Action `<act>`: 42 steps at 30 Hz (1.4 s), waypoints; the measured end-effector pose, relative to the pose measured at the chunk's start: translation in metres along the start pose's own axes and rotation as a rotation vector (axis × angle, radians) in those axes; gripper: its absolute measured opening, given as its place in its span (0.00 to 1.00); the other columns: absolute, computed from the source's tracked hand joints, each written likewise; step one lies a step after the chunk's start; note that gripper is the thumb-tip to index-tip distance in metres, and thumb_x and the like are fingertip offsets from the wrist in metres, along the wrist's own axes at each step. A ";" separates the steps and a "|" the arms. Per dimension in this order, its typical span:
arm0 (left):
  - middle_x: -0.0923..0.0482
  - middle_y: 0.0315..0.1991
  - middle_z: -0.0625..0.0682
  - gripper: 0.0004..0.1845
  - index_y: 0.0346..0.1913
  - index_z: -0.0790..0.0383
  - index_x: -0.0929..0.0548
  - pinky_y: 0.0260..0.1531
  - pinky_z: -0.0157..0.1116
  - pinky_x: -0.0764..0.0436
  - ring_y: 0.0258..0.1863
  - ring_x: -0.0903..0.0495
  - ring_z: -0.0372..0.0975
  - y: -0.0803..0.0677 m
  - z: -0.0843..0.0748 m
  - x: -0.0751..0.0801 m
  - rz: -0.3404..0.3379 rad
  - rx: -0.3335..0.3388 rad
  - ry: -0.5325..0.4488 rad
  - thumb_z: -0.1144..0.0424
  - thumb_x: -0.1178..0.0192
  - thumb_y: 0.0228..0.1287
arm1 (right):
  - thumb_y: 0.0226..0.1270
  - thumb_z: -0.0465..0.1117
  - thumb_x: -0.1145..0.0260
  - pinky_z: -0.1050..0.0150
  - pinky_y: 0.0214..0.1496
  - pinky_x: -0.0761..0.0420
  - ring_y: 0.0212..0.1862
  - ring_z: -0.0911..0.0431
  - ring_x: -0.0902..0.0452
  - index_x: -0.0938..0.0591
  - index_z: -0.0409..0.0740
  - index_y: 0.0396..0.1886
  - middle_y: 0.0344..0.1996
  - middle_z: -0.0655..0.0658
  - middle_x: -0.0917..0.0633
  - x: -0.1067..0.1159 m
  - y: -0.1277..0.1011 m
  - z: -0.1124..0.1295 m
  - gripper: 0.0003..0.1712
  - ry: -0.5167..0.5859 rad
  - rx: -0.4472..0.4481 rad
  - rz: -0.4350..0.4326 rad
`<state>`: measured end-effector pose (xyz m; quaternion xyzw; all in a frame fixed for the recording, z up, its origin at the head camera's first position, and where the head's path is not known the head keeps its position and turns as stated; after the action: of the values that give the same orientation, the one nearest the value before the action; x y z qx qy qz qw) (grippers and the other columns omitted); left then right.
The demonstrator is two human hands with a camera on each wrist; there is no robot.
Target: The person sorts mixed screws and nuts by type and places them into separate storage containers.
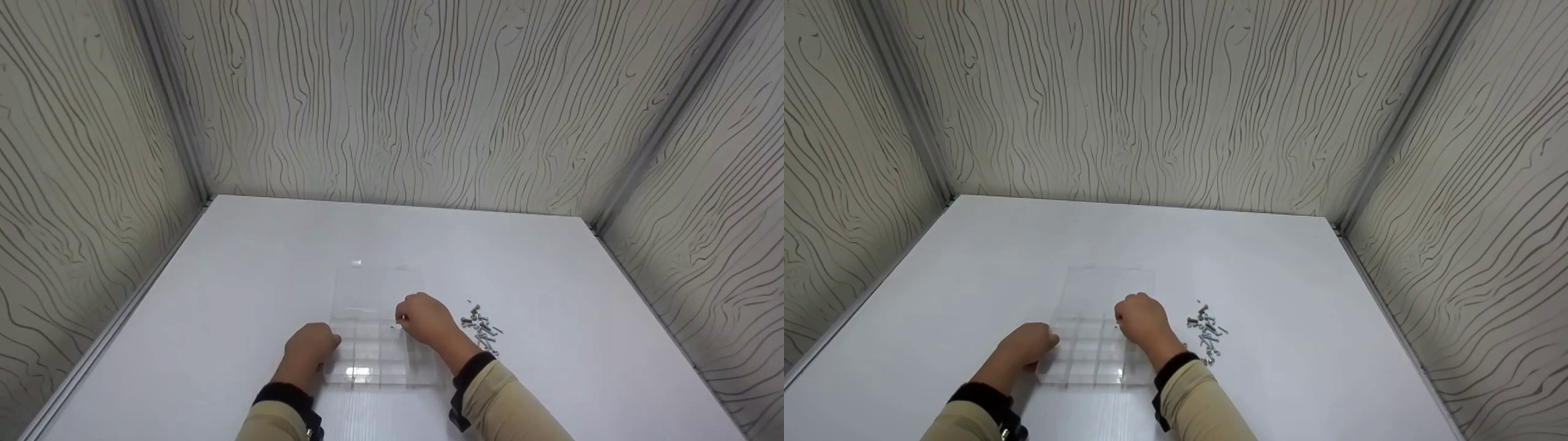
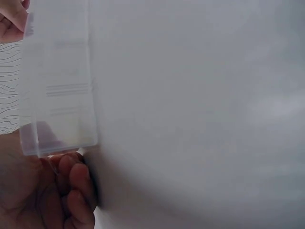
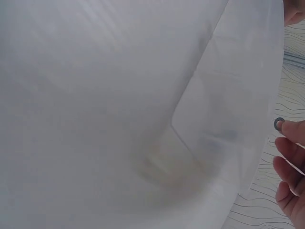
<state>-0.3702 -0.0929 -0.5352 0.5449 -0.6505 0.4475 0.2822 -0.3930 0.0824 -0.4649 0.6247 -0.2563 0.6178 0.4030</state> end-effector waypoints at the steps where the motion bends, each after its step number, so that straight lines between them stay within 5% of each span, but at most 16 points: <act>1: 0.29 0.17 0.52 0.15 0.15 0.61 0.27 0.14 0.35 0.31 0.15 0.30 0.42 0.000 0.000 0.000 -0.001 0.003 -0.004 0.58 0.51 0.57 | 0.53 0.37 0.35 0.65 0.33 0.25 0.30 0.57 0.26 0.15 0.49 0.26 0.23 0.53 0.20 -0.001 0.000 0.000 0.03 -0.003 0.004 0.001; 12: 0.27 0.18 0.52 0.15 0.15 0.61 0.27 0.16 0.36 0.30 0.17 0.29 0.42 0.001 -0.001 0.001 -0.013 -0.026 0.006 0.59 0.51 0.55 | 0.57 0.37 0.38 0.63 0.34 0.24 0.31 0.57 0.24 0.16 0.48 0.28 0.25 0.52 0.19 0.001 -0.005 -0.007 0.05 0.026 -0.007 0.020; 27: 0.27 0.22 0.52 0.16 0.17 0.61 0.26 0.22 0.37 0.29 0.21 0.29 0.42 0.001 -0.002 0.001 0.010 -0.034 0.038 0.58 0.51 0.58 | 0.58 0.36 0.37 0.60 0.33 0.26 0.29 0.58 0.28 0.19 0.48 0.25 0.24 0.53 0.21 0.011 -0.032 -0.066 0.04 0.166 -0.231 0.070; 42: 0.28 0.20 0.53 0.17 0.16 0.61 0.27 0.19 0.36 0.30 0.20 0.30 0.42 0.001 -0.003 0.000 0.001 -0.034 0.035 0.57 0.50 0.59 | 0.46 0.30 0.32 0.60 0.31 0.25 0.27 0.55 0.28 0.24 0.45 0.22 0.21 0.50 0.23 -0.029 -0.070 -0.107 0.09 0.159 -0.447 0.336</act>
<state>-0.3716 -0.0903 -0.5345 0.5318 -0.6534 0.4459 0.3024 -0.3993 0.2034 -0.5157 0.4189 -0.4536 0.6510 0.4416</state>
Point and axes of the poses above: each hand's wrist, its own y-axis towards the middle knuckle, its own x-axis out of the back of the hand, z = x × y, the point moved 10 cm from there along y, towards the middle knuckle
